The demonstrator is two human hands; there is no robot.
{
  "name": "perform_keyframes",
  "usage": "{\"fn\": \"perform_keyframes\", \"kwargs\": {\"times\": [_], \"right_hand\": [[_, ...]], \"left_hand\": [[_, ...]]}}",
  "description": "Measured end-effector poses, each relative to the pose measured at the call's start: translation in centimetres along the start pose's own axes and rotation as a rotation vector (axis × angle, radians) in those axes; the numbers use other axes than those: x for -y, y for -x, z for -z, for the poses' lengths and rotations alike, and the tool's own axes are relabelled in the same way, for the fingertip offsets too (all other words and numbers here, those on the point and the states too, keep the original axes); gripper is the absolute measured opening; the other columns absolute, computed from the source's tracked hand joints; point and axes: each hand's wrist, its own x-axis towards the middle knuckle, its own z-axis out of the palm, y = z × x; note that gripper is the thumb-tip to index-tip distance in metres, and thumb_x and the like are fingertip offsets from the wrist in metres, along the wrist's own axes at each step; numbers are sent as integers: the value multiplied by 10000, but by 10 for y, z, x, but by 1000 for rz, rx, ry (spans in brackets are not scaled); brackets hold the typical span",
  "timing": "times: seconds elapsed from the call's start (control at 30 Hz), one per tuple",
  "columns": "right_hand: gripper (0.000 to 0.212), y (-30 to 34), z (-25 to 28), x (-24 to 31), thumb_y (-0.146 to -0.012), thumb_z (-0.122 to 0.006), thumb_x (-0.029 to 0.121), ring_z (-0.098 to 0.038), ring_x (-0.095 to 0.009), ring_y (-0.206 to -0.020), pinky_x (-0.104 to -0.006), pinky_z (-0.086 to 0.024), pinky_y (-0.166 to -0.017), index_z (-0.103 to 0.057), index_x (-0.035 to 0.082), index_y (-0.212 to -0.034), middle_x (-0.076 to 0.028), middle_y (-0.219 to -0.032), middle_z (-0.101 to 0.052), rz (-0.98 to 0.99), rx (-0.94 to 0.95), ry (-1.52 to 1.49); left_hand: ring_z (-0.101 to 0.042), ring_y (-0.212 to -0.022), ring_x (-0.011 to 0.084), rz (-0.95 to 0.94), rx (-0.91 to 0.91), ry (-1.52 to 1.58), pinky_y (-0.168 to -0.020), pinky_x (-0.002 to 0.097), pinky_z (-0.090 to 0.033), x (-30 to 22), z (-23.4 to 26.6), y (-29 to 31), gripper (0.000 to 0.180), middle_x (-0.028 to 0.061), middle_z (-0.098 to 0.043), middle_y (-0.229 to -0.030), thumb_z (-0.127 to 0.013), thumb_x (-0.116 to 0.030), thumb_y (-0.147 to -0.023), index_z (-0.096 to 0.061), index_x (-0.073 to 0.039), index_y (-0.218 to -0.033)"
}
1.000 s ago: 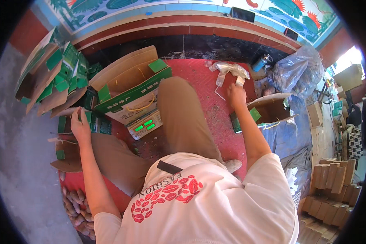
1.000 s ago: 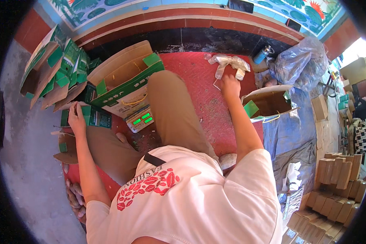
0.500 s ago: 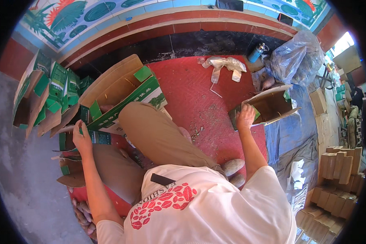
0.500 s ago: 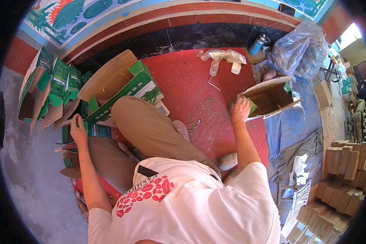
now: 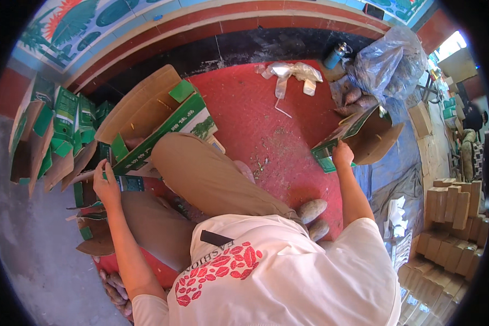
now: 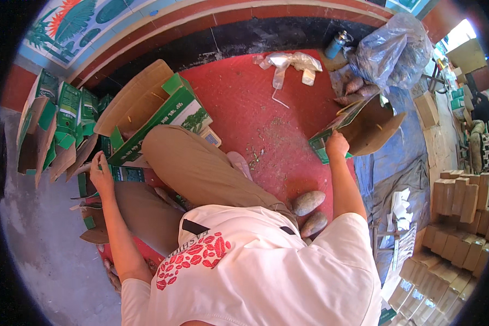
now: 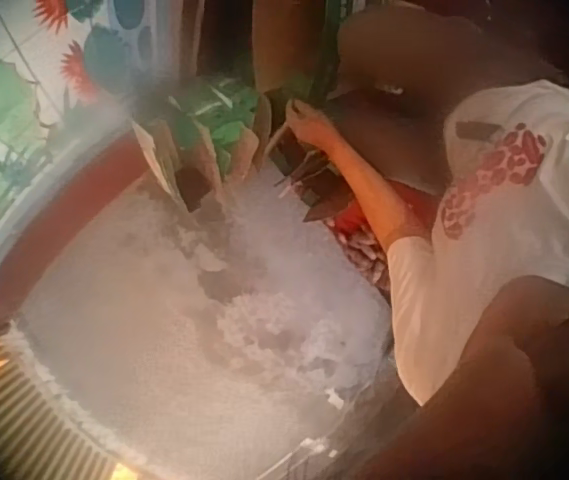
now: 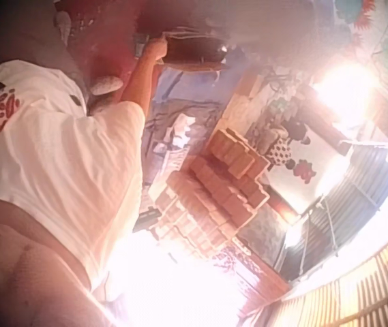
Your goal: Sorting and weighing sweet potatoes into cardboard boxes.
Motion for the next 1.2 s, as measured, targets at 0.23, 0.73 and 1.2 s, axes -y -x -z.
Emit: {"fn": "perform_keyframes", "kwargs": {"times": [0.23, 0.73, 1.2], "right_hand": [[209, 53, 2, -50, -813, -565, 247, -610, -321, -856, -428, -495, -717, -555, 72, -925, -140, -913, -608, -93, -40, 68], [327, 117, -4, -39, -743, -630, 231, -439, -297, -1072, -428, -321, -931, -537, 47, -996, -120, -1046, -528, -98, -430, 42], [194, 31, 76, 207, -753, -614, 109, -525, -335, -939, -412, -426, -812, -577, 32, -927, -147, -987, -570, 808, -420, -729]], "left_hand": [[-584, -938, 238, 0, 37, 45, -841, 316, -429, 0, -3, -6, 246, 136, -620, -1006, -499, -175, -896, -596, 6, -1032], [-586, -955, 229, 35, 114, -16, -842, 311, -428, 8, -8, -12, 261, 112, -625, -1024, -501, -214, -901, -607, -20, -1039], [-578, -882, 336, -228, 430, -141, -778, 409, -438, -40, -22, -20, 288, 155, -622, -887, -704, -174, -679, -619, -28, -912]]}}
